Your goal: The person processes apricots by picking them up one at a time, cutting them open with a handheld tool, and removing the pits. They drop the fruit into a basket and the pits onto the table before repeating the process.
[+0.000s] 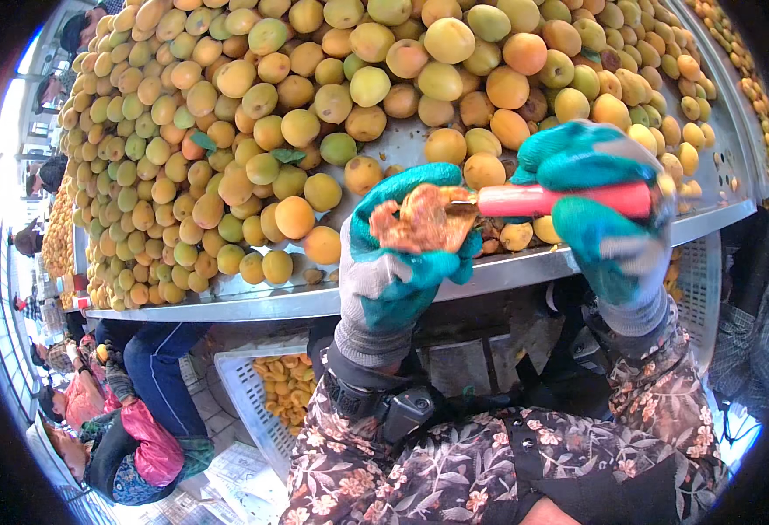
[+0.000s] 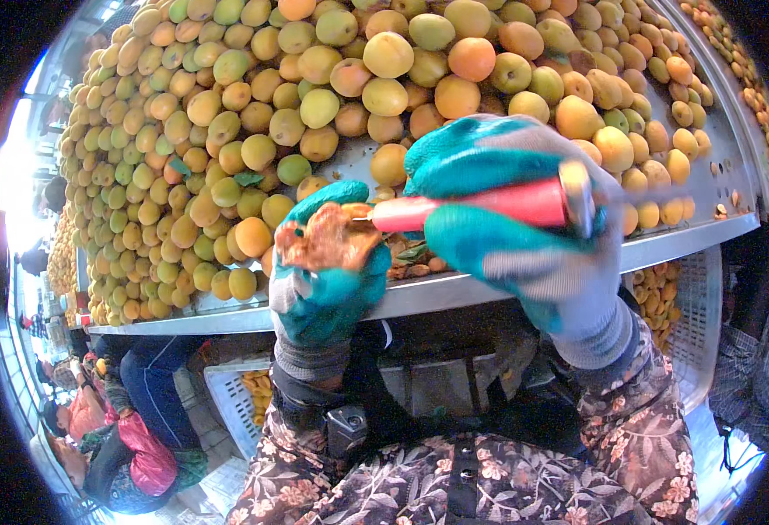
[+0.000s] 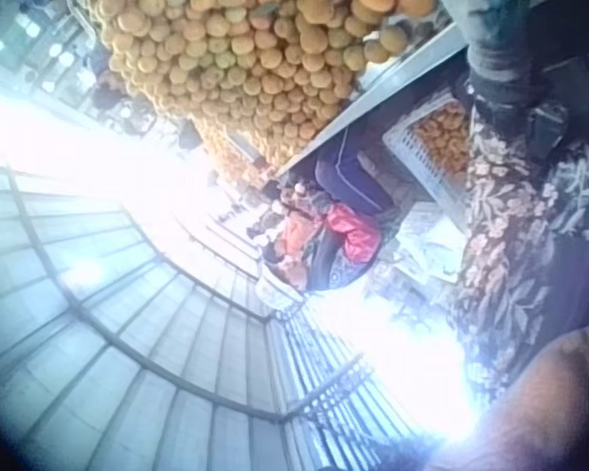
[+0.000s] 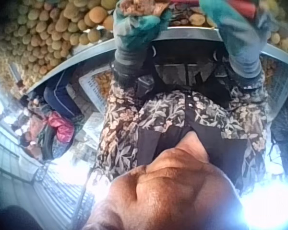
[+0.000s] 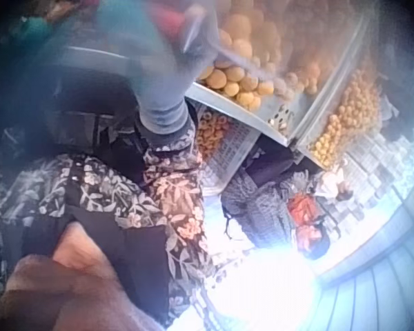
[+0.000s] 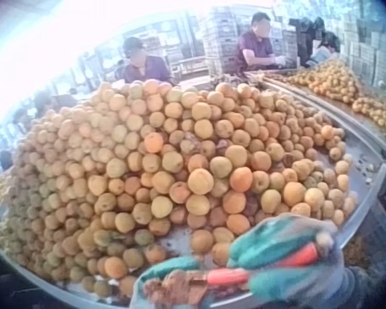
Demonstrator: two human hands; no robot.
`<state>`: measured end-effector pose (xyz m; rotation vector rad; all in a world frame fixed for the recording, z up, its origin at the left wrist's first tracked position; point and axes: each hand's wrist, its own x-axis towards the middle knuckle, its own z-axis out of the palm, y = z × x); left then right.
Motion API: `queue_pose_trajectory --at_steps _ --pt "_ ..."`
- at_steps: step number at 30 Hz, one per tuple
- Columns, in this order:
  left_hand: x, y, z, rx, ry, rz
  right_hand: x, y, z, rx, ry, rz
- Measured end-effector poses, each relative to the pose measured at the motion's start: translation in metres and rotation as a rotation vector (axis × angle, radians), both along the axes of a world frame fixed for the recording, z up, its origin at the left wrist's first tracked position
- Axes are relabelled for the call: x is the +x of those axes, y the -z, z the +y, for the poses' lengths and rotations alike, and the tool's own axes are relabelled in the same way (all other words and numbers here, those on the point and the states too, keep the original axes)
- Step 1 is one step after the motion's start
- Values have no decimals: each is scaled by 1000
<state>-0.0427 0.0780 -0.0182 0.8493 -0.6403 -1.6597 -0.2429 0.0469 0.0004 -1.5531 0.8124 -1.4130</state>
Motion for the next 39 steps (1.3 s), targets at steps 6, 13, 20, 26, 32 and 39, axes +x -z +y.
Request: queue_pose_trajectory --at_steps 6,13,20,26,32,39 --pt "-7 0 -2 3 31 69 -4 -25 -3 -125 -23 24" --pt "-13 0 0 14 -75 241 -10 -22 1 -108 -70 2" --pt "-4 1 1 48 40 155 -3 -15 4 -74 -93 -21" --pt "7 -2 -2 88 203 56 -11 -24 -8 -254 -160 236" --pt "-6 30 -14 -581 -35 -422 -20 -36 3 -204 -181 182" --pt "-4 21 0 -768 -8 -962 -22 -18 -22 -258 -320 119"
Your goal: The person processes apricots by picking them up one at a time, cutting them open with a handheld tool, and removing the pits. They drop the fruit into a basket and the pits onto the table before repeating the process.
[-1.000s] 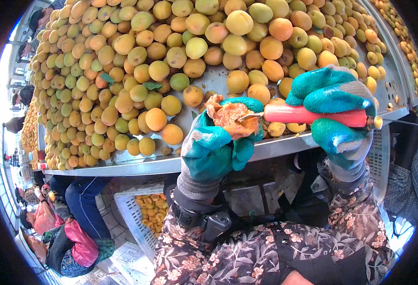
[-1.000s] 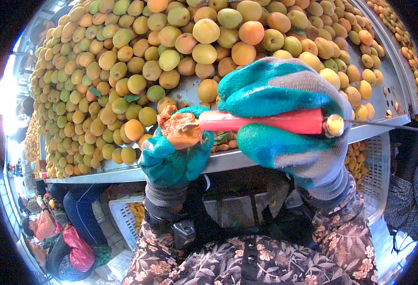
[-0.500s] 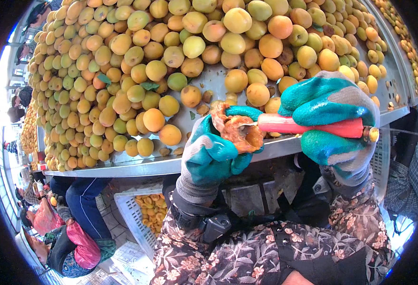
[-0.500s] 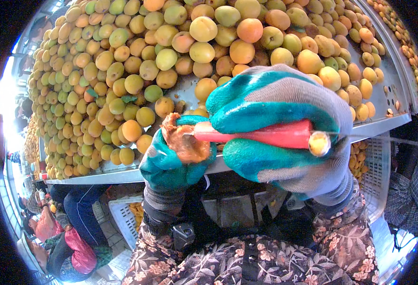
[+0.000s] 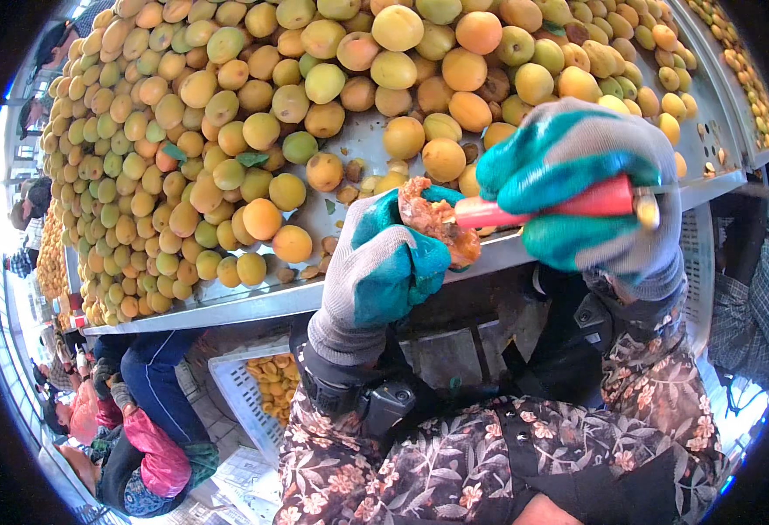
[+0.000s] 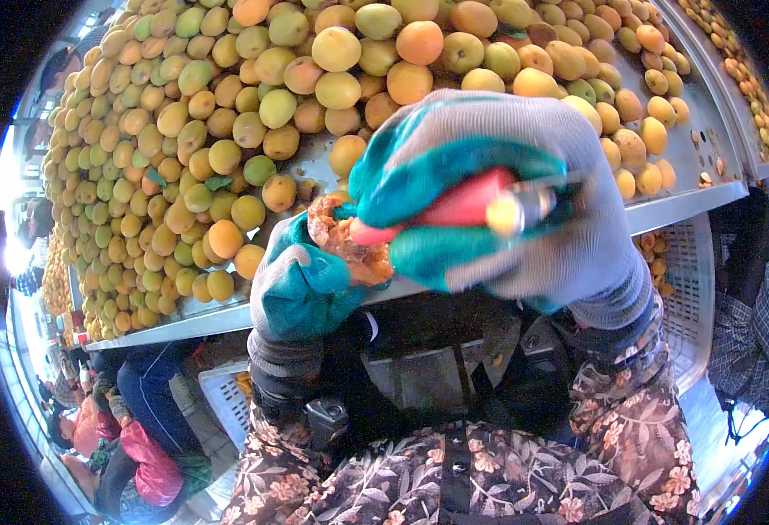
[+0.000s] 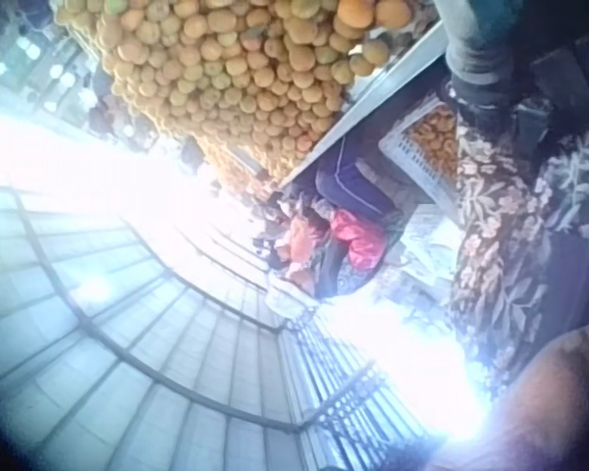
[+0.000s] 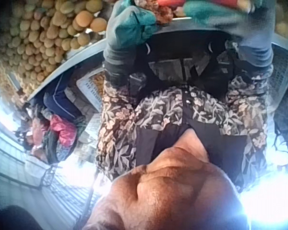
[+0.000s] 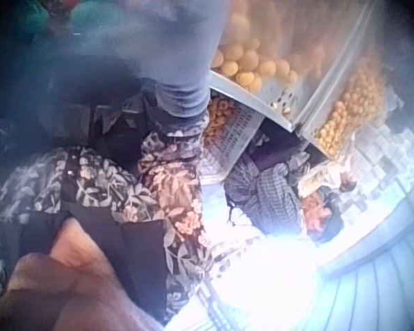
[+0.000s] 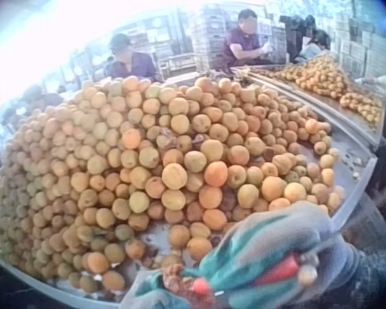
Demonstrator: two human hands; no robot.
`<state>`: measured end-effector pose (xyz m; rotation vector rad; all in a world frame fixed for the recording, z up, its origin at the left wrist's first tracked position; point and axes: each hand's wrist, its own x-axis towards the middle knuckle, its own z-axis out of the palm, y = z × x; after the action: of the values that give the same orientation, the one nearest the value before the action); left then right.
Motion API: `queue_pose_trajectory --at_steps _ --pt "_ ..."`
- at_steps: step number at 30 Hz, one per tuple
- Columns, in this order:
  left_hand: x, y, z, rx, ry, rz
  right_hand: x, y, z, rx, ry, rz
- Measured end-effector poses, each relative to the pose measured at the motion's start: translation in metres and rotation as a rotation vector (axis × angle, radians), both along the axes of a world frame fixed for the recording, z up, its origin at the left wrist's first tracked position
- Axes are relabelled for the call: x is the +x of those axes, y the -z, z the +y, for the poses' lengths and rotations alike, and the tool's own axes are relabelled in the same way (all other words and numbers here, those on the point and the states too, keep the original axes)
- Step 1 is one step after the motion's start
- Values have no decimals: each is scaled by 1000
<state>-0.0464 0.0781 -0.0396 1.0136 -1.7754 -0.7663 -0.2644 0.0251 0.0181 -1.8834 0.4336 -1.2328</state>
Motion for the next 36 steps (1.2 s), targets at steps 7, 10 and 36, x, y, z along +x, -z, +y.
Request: queue_pose_trajectory --at_steps 7,10,36 --pt "-9 -21 5 775 11 749 -2 11 18 396 163 -119" --pt "-6 -31 5 872 25 679 -1 11 28 363 306 -141" --pt "-5 -26 -4 812 97 1023 19 35 38 735 299 -476"
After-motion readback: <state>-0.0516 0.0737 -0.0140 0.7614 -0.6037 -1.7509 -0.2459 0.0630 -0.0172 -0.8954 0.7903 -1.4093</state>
